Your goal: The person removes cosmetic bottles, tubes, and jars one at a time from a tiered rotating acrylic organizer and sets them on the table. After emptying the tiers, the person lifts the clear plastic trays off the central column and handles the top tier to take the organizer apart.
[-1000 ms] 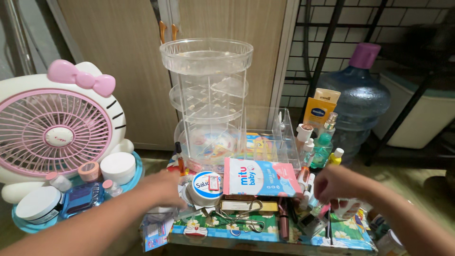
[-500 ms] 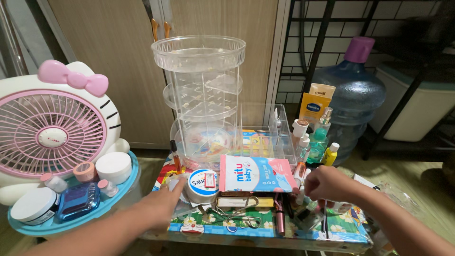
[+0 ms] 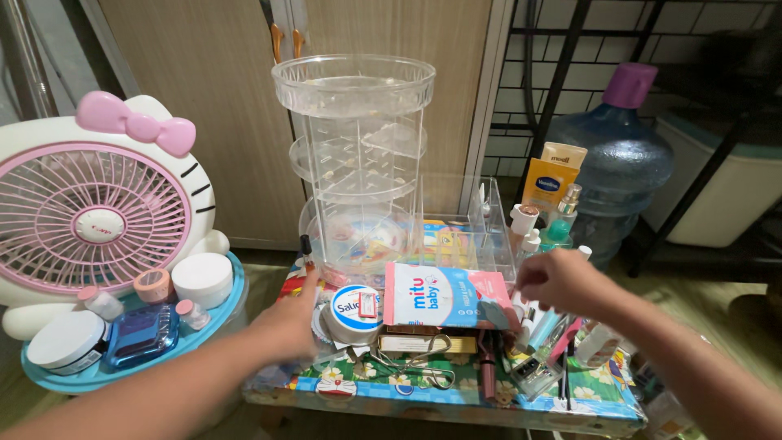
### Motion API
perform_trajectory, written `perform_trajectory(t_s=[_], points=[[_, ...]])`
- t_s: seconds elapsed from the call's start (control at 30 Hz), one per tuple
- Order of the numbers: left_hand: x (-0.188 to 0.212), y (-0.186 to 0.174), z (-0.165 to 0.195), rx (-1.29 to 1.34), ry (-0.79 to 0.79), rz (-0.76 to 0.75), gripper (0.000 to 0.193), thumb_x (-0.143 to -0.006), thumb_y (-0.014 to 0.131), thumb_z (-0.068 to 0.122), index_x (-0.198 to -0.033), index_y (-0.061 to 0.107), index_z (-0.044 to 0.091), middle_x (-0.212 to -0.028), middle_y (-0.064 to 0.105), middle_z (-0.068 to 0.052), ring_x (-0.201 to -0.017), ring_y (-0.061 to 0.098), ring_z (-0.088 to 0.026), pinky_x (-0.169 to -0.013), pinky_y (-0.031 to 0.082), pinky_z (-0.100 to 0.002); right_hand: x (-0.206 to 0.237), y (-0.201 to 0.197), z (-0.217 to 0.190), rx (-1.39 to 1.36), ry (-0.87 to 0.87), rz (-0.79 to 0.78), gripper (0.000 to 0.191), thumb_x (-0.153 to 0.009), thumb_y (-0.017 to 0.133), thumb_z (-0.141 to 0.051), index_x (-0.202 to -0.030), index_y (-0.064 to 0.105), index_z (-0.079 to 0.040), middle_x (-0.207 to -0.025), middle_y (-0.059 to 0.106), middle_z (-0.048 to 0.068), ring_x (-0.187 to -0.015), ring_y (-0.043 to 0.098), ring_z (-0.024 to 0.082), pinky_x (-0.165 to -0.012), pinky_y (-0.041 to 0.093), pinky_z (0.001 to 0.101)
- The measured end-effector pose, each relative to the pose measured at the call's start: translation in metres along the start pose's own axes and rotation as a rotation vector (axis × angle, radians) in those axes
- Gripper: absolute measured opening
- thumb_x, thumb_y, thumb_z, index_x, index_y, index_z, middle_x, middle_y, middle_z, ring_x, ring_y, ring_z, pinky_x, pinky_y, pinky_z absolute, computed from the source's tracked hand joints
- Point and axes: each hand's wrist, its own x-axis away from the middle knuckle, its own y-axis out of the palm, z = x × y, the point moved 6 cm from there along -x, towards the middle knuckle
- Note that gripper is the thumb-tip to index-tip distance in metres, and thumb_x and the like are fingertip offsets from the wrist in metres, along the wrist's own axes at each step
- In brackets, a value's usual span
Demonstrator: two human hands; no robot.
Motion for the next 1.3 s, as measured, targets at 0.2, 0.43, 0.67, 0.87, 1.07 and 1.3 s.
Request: perform_trajectory(t_s=[0.2, 0.43, 0.67, 0.87, 1.07, 1.3], points=[[-0.024, 0.004, -0.020, 0.112, -0.083, 0.015, 0.112, -0.058, 0.096, 0.026, -0.149, 0.035, 0.004, -0.133, 0.064, -0.021, -0.125, 0.064, -0.033, -0.104, 0.054, -0.038, 0.001, -0.025, 0.001, 0.215, -0.099, 0.028, 0.015, -0.079, 0.079, -0.018, -0.091, 0.082, -0.009, -0.083, 0.083, 0.006, -0.074, 0.080, 0.017, -0.074, 0.062, 0.0320], [-0.032, 0.005, -0.027, 0.130, -0.108, 0.026, 0.086, -0.059, 0.093, 0.023, -0.134, 0.055, 0.004, -0.126, 0.069, -0.018, -0.119, 0.069, -0.030, -0.100, 0.056, -0.037, 0.022, 0.011, -0.004, 0.320, -0.110, -0.097, 0.025, -0.077, 0.078, -0.031, -0.097, 0.081, -0.015, -0.085, 0.080, 0.007, -0.076, 0.077, 0.021, -0.074, 0.060, 0.0364], [-0.027, -0.006, -0.027, 0.129, -0.091, 0.151, 0.031, -0.079, 0.071, 0.017, -0.105, 0.076, 0.000, -0.108, 0.075, -0.023, -0.102, 0.074, -0.035, -0.093, 0.058, -0.043, 0.043, 0.064, -0.014, 0.524, -0.088, -0.141, 0.023, -0.084, 0.070, -0.038, -0.091, 0.082, -0.020, -0.084, 0.076, 0.010, -0.081, 0.073, 0.030, -0.077, 0.058, 0.0438], [-0.009, -0.015, -0.023, 0.107, -0.147, 0.264, 0.024, -0.082, 0.069, 0.013, -0.105, 0.076, 0.007, -0.113, 0.073, -0.018, -0.109, 0.071, -0.036, -0.095, 0.056, -0.047, 0.058, 0.102, -0.020, 0.743, -0.012, -0.086, 0.027, -0.090, 0.065, -0.035, -0.082, 0.074, -0.012, -0.081, 0.073, 0.010, -0.078, 0.075, 0.030, -0.067, 0.061, 0.0433], [0.006, -0.048, -0.014, 0.148, -0.005, 0.566, 0.019, -0.082, 0.064, 0.010, -0.097, 0.075, 0.004, -0.114, 0.069, -0.020, -0.106, 0.067, -0.041, -0.091, 0.055, -0.050, 0.051, 0.102, -0.021, 0.672, 0.093, -0.005, 0.023, -0.088, 0.067, -0.033, -0.079, 0.075, -0.012, -0.081, 0.074, 0.011, -0.079, 0.075, 0.029, -0.067, 0.061, 0.0430], [0.006, -0.030, 0.008, 0.259, 0.322, 0.502, 0.028, -0.074, 0.067, 0.005, -0.100, 0.076, 0.008, -0.106, 0.069, -0.020, -0.101, 0.067, -0.039, -0.090, 0.053, -0.047, 0.054, 0.083, -0.033, 0.581, 0.118, 0.006, 0.035, -0.079, 0.078, -0.044, -0.086, 0.077, -0.010, -0.089, 0.073, 0.013, -0.082, 0.075, 0.033, -0.072, 0.061, 0.0447]])
